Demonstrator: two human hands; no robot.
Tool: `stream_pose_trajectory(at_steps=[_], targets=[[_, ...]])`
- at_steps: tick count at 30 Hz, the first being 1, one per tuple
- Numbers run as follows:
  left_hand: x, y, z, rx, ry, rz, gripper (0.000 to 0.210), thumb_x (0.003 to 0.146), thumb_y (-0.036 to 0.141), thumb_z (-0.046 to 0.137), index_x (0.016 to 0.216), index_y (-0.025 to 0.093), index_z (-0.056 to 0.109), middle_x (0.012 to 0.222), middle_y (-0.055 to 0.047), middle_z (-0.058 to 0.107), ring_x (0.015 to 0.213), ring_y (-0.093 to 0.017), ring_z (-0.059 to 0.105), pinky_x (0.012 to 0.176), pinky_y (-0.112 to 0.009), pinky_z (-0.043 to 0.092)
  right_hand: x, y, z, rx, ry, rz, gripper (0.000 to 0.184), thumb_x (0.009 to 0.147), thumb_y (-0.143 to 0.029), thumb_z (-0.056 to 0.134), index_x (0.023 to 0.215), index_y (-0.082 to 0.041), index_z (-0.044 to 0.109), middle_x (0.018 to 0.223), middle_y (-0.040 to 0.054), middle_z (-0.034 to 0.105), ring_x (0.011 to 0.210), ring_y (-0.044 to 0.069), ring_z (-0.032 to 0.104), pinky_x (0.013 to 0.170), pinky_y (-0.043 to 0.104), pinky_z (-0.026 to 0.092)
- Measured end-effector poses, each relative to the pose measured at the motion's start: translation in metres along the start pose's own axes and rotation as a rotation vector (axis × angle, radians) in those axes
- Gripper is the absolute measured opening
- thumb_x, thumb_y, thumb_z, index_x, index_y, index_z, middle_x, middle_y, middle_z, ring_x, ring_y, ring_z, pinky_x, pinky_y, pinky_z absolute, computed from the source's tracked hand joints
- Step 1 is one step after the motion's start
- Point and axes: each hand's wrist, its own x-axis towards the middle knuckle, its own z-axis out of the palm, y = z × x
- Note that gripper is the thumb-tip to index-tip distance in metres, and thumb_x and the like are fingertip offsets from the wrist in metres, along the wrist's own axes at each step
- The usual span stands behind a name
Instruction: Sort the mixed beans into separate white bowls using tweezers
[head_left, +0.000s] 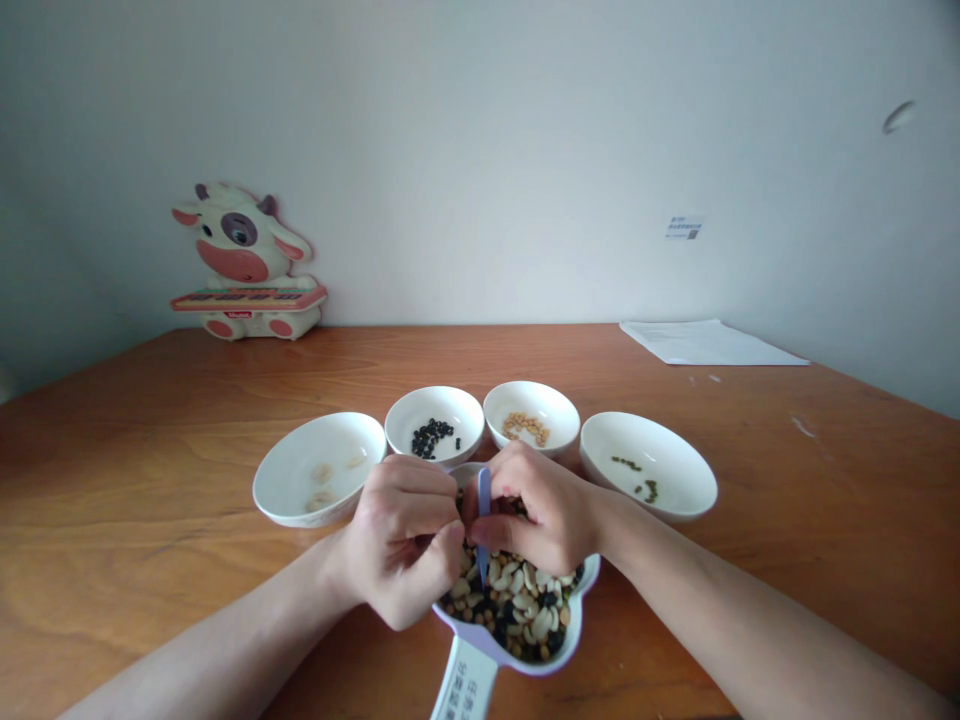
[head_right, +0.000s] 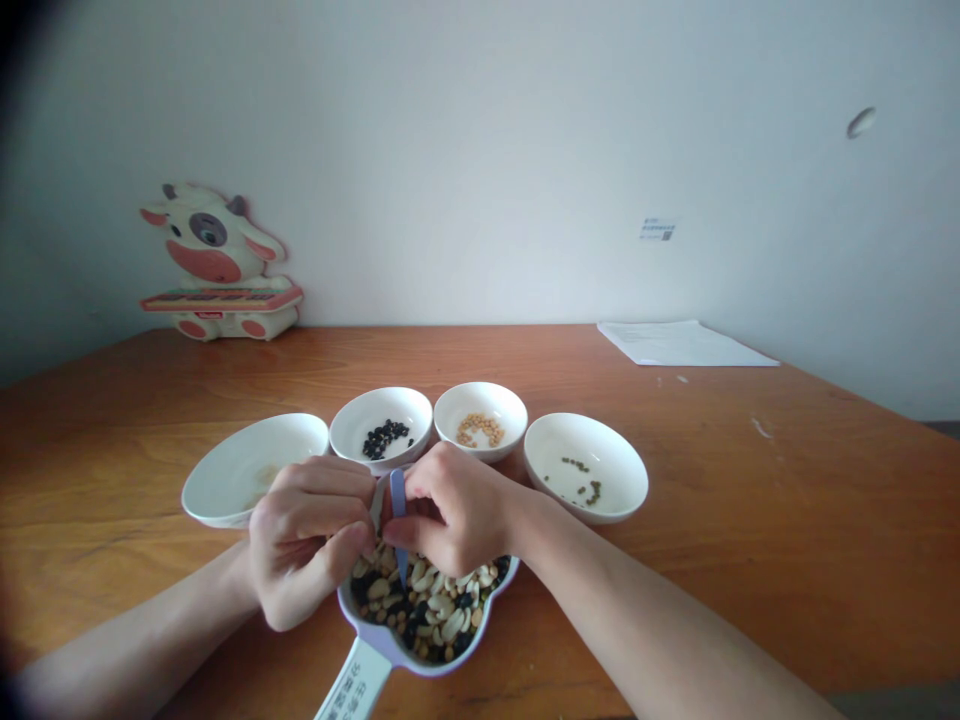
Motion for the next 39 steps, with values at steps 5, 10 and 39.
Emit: stream_pose_trajectory(at_steps=[5, 10, 39], targets=[[-0.0012, -0.0012, 0.0000, 0.008, -0.007, -0.006, 0.025, 0.075, 0.006, 0.042, 0.052, 0.018, 0.041, 0.042, 0.001, 0.038, 0.042, -0.012, 0.030, 0.046, -0.031, 0.021, 0.0005, 0.0027, 0.0020, -0.046, -0.014, 0.030, 0.022, 0.075, -0.020, 0.058, 0.055, -0.017, 0.048, 0.053, -0.0023, 0.048, 0.051, 0.010, 0.041, 0.051, 0.023, 0.037], [-0.0011, -0.0018, 0.0002, 0.013, -0.009, -0.002, 0.025, 0.075, 0.006, 0.042, 0.053, 0.017, 0.044, 0.040, 0.000, 0.042, 0.041, -0.012, 0.034, 0.046, -0.031, 0.021, 0.0001, 0.0027, 0.0028, -0.029, 0.017, 0.019, 0.024, 0.076, -0.021, 0.058, 0.054, -0.016, 0.049, 0.052, -0.0009, 0.051, 0.050, 0.010, 0.042, 0.051, 0.023, 0.037], [-0.0025, -0.0016, 0.0028, -0.005, -0.213, -0.067, 0.034, 0.079, 0.010, 0.041, 0.052, 0.020, 0.024, 0.045, 0.002, 0.035, 0.043, -0.011, 0.026, 0.044, -0.030, 0.022, -0.0018, -0.0043, -0.0024, 0.049, 0.511, -0.007, 0.027, 0.088, -0.026, 0.052, 0.065, -0.014, 0.061, 0.053, 0.0021, 0.060, 0.048, 0.011, 0.055, 0.048, 0.021, 0.041]])
